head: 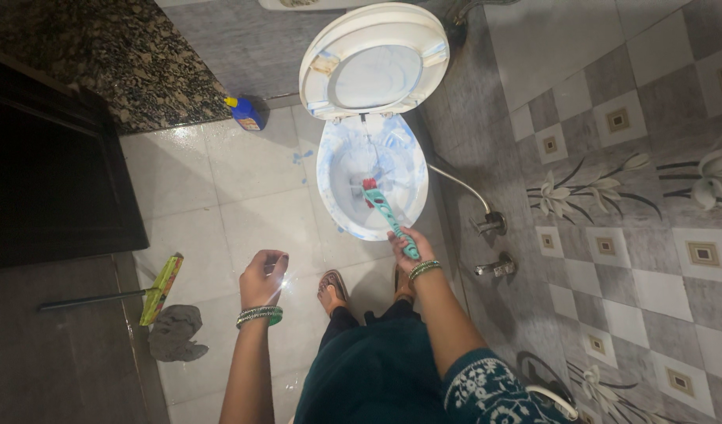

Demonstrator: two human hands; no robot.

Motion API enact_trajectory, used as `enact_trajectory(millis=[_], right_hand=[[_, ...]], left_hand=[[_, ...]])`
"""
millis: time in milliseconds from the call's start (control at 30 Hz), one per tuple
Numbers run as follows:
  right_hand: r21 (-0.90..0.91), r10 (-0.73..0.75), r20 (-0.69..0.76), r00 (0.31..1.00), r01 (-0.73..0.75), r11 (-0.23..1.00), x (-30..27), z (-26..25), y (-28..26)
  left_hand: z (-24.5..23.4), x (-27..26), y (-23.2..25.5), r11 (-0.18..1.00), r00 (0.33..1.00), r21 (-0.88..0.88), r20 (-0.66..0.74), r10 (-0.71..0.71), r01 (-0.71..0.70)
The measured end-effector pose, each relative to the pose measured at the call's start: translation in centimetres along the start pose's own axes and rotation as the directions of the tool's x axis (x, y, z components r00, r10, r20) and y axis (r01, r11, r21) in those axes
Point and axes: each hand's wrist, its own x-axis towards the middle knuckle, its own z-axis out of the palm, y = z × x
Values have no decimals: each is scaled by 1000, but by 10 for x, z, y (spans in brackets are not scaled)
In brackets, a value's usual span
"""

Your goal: The person enters the bathroom and begins scrubbing the inside of a toilet bowl with a toilet brush. They apply blue cleaning liquid and scrub the bowl thoroughly, then rinse the brush using a handheld bidet sprayer before placing it back.

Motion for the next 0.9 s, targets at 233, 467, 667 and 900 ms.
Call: enact_trajectory(millis=[233, 467, 667, 900], right_hand=[[-35, 82, 3, 997, -81, 996, -15, -7, -1], [-388, -20, -98, 995, -20, 921, -12, 9, 6], [-857, -387, -210, 898, 21, 514, -11, 26, 13], [-893, -378, -192, 905, -2, 450, 16, 35, -3]], left_hand=[[2, 3, 11, 1000, 1000, -21, 13, 22, -22], [10, 0, 18, 1000, 999, -29, 43, 5, -4], [16, 0, 13, 1000, 999, -13, 47, 15, -14], [16, 3, 4, 999, 999, 39, 34, 32, -33]])
